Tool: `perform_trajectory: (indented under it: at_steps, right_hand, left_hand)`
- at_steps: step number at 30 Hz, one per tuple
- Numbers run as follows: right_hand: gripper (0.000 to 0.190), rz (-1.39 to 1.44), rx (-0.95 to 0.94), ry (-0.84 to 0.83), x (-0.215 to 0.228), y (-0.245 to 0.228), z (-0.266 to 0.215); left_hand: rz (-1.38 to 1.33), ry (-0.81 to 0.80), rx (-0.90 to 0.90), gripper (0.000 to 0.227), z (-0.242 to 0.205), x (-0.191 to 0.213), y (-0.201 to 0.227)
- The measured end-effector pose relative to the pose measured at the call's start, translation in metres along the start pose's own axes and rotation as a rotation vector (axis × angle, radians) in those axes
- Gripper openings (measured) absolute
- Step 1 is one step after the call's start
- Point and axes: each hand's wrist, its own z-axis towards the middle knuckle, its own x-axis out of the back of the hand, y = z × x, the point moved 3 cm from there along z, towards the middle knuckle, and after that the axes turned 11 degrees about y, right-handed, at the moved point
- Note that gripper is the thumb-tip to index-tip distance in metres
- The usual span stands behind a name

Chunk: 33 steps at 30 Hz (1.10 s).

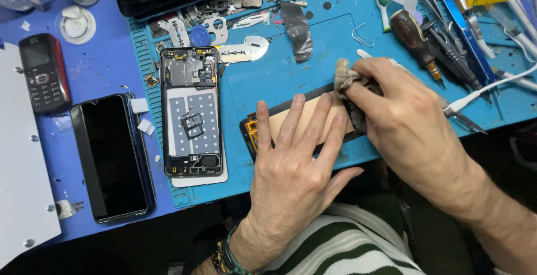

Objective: The person wipes the inside of a disassembled phone frame with a gray cloth, repeatedly rubbing the gold-colored midplate and edges. They then use a thin metal tool to scrape and clean the frame edges, handle small phone components, and resume wiping the frame with the cloth.

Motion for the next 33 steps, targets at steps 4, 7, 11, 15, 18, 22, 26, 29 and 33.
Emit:
perform_trajectory:
  at_steps: [4, 7, 11, 15, 18, 22, 26, 29, 33]
  right_hand:
    - [0.034, -0.03, -0.076, -0.107, 0.009, 0.001, -0.015]
    - [0.021, -0.099, 0.016, 0.02, -0.01, 0.005, -0.002]
    - [0.032, -0.068, -0.063, -0.128, 0.006, -0.002, -0.007]
    - [0.023, -0.061, -0.015, -0.051, -0.001, -0.004, 0.0]
    - [0.027, -0.107, -0.057, -0.123, 0.008, -0.006, -0.008]
    - [0.024, -0.103, 0.006, -0.057, -0.002, -0.003, -0.002]
    - [0.018, -0.136, 0.006, -0.055, 0.004, -0.01, -0.005]
    - [0.033, -0.214, -0.068, -0.267, 0.003, -0.002, -0.015]
    - [0.026, -0.102, -0.013, -0.077, 0.001, -0.007, -0.002]
  left_hand:
    - [-0.006, 0.009, -0.009, 0.076, 0.001, 0.001, -0.001]
    - [-0.001, 0.015, -0.005, 0.076, 0.0, 0.0, -0.001]
    - [0.016, 0.009, 0.008, 0.077, 0.001, 0.001, -0.002]
    - [-0.016, 0.027, 0.004, 0.074, 0.0, 0.0, -0.002]
    - [0.002, 0.033, 0.004, 0.076, 0.0, 0.001, -0.002]
    - [-0.022, 0.037, -0.008, 0.074, -0.002, -0.002, -0.003]
    - [-0.012, 0.046, 0.006, 0.072, 0.0, 0.002, -0.002]
    - [-0.034, 0.035, 0.008, 0.074, 0.0, 0.001, -0.002]
    - [-0.009, 0.035, 0.006, 0.076, 0.0, 0.0, 0.0]
